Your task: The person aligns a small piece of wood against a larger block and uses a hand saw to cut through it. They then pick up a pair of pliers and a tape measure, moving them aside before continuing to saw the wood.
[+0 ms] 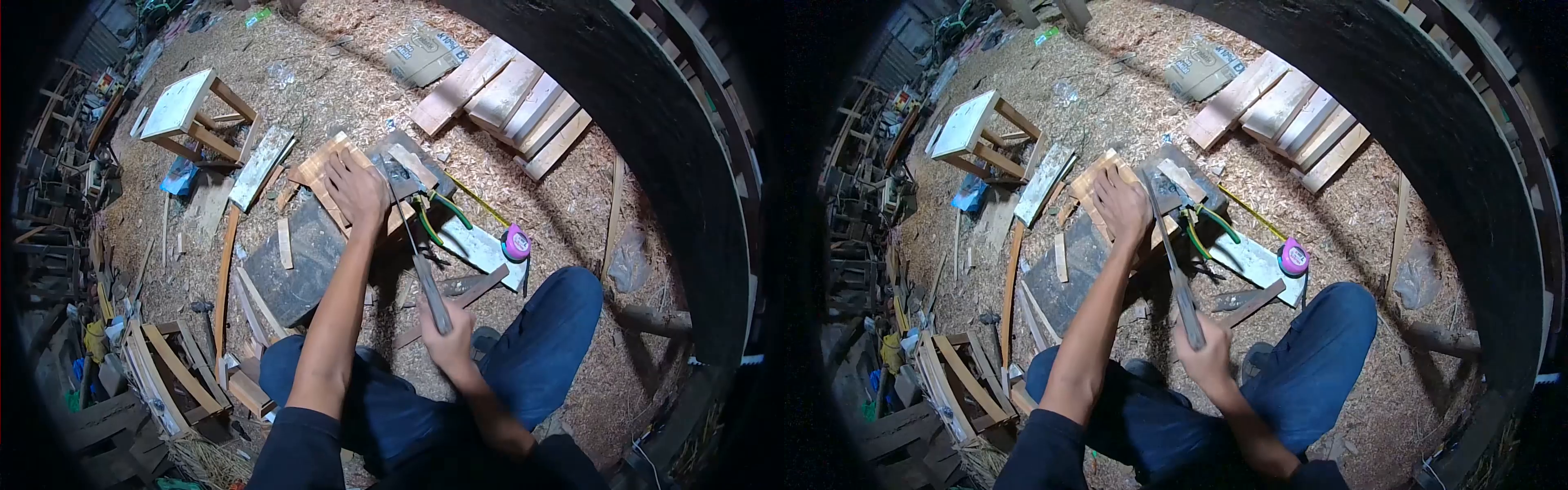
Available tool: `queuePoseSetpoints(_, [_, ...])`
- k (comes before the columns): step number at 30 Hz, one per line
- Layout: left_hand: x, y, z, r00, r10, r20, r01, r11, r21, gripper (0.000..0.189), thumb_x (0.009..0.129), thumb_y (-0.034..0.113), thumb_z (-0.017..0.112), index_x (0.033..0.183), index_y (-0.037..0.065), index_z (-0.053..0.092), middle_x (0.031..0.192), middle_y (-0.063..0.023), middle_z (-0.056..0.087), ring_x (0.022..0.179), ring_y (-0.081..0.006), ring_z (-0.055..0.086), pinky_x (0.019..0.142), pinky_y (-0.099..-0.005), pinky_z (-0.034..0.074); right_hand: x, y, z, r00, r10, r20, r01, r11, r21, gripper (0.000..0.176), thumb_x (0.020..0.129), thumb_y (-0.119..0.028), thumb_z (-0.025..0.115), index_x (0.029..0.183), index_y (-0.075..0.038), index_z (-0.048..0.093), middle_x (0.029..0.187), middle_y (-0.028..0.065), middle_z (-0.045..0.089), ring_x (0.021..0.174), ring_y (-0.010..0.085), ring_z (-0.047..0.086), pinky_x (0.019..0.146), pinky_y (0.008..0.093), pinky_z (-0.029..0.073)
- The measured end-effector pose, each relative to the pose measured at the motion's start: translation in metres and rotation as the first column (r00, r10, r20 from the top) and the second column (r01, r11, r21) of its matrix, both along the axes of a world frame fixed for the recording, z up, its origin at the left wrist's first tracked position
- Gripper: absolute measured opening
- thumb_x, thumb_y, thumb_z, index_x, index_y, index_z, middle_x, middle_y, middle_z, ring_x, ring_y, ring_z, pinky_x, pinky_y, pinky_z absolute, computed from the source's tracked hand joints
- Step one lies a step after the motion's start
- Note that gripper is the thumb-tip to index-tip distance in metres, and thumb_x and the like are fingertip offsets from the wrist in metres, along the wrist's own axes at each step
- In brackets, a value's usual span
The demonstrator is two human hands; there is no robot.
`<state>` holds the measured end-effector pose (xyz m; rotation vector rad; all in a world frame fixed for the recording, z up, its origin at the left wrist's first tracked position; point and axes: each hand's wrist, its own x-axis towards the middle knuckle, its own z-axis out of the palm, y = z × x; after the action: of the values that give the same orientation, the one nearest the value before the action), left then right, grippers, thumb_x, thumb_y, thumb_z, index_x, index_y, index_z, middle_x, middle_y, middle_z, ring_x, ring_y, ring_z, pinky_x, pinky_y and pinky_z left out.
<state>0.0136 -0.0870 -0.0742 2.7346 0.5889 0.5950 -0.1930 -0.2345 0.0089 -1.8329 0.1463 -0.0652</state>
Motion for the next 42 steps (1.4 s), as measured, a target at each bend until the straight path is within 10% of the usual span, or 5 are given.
queuePoseSetpoints(32, [-0.002,0.000,-0.003,0.998,0.007,-0.063,-0.008,1.000,-0.019,0.056,0.088,0.027,0.052,0.138,0.004,0.045,0.143,-0.0163,0.043,0.134,-0.0366,0.037,0.113,-0.0477,0.024,-0.011,-0.018,0.019,0.998,-0.018,-0.062,0.018,1.000,-0.009,0.015,0.084,-0.011,0.065,0.077,0.002,0.061,0.055,0.0114,0.047,0.051,0.0153,0.051,0.052,0.0330,0.041])
queuePoseSetpoints(42, [-0.003,0.004,-0.001,0.979,-0.094,0.180,0.084,0.995,0.060,0.043,0.087,0.020,0.053,0.127,0.003,0.051,0.132,-0.0162,0.052,0.127,-0.0359,0.044,0.106,-0.0457,0.033,-0.002,-0.028,0.014,0.995,0.020,-0.097,-0.024,0.999,-0.038,0.016,0.087,-0.011,0.065,0.079,0.003,0.061,0.058,0.0083,0.050,0.054,0.0100,0.047,0.052,0.0313,0.039])
